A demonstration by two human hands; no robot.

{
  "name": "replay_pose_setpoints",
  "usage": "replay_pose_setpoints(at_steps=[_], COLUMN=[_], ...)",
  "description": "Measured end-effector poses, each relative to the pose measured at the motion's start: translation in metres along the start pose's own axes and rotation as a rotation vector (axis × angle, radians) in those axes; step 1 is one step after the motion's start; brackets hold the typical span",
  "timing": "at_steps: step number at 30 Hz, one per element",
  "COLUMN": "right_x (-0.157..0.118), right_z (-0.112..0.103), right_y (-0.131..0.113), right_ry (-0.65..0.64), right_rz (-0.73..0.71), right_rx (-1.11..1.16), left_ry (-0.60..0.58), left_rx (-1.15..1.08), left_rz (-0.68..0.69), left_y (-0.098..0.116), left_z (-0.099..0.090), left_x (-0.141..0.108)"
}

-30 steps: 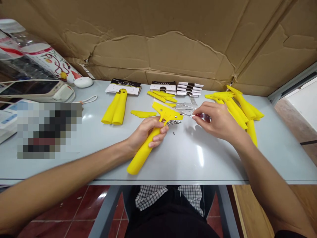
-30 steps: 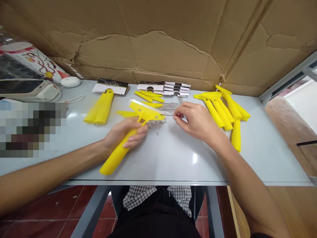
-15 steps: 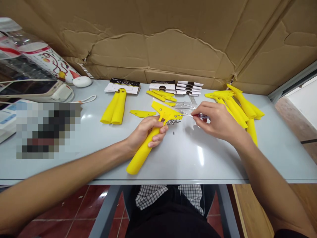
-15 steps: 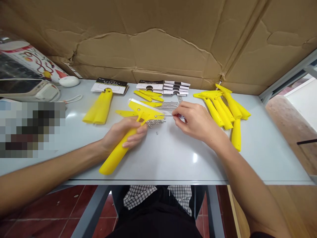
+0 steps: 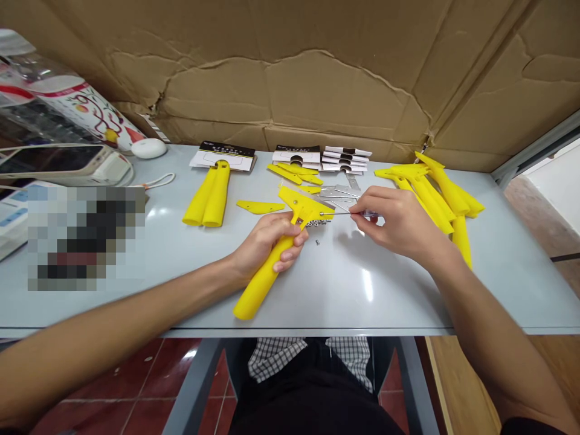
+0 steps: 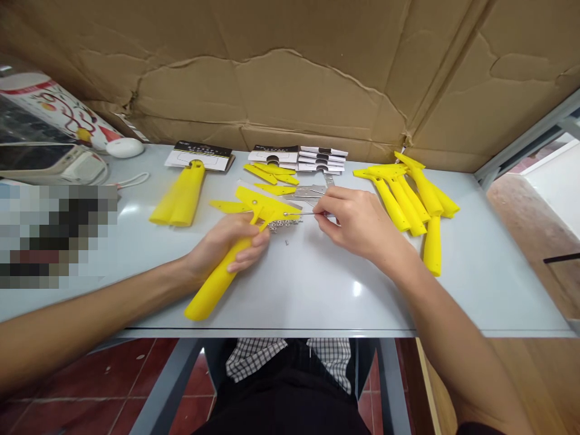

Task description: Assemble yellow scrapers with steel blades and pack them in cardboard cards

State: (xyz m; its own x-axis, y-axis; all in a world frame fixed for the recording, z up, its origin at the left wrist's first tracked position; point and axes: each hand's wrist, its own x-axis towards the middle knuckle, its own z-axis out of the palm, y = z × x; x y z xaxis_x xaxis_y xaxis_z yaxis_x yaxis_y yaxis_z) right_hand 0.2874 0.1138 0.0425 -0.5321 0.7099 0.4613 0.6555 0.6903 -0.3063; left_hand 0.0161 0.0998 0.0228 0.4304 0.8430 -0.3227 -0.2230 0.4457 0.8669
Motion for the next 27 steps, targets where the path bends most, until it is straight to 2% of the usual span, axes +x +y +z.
replay_pose_setpoints(at_steps=[7,11,14,17,21,27], right_x=[-0.002,-0.005,-0.006,-0.004,-0.002,0.001], right_z=[0.000,-0.002,-0.004,-0.004,-0.004,-0.015], right_y=[-0.010,-0.016,-0.017,-0.016,-0.015,-0.023], right_ry=[0.003,0.006,0.017,0.069,0.147,0.151], right_rz=[-0.058,-0.146,-0.209,-0.220,-0.204,-0.152], right_rx=[-0.300,-0.360,-0.312,-0.210,-0.094,0.093], left_ry=[0.013,0.042,0.075,0.057,0.042,0.027], left_rx=[0.128,0.130,0.104,0.100,0.097,0.087], left_rz=[-0.006,0.004,0.027,0.036,0.042,0.028], left_y=[-0.004,-0.005,-0.006,-0.006,-0.008,-0.008], left_z=[0.000,0.000,0.002,0.003,0.001,-0.002], left_x=[0.000,0.001,0.003,0.005,0.003,0.003])
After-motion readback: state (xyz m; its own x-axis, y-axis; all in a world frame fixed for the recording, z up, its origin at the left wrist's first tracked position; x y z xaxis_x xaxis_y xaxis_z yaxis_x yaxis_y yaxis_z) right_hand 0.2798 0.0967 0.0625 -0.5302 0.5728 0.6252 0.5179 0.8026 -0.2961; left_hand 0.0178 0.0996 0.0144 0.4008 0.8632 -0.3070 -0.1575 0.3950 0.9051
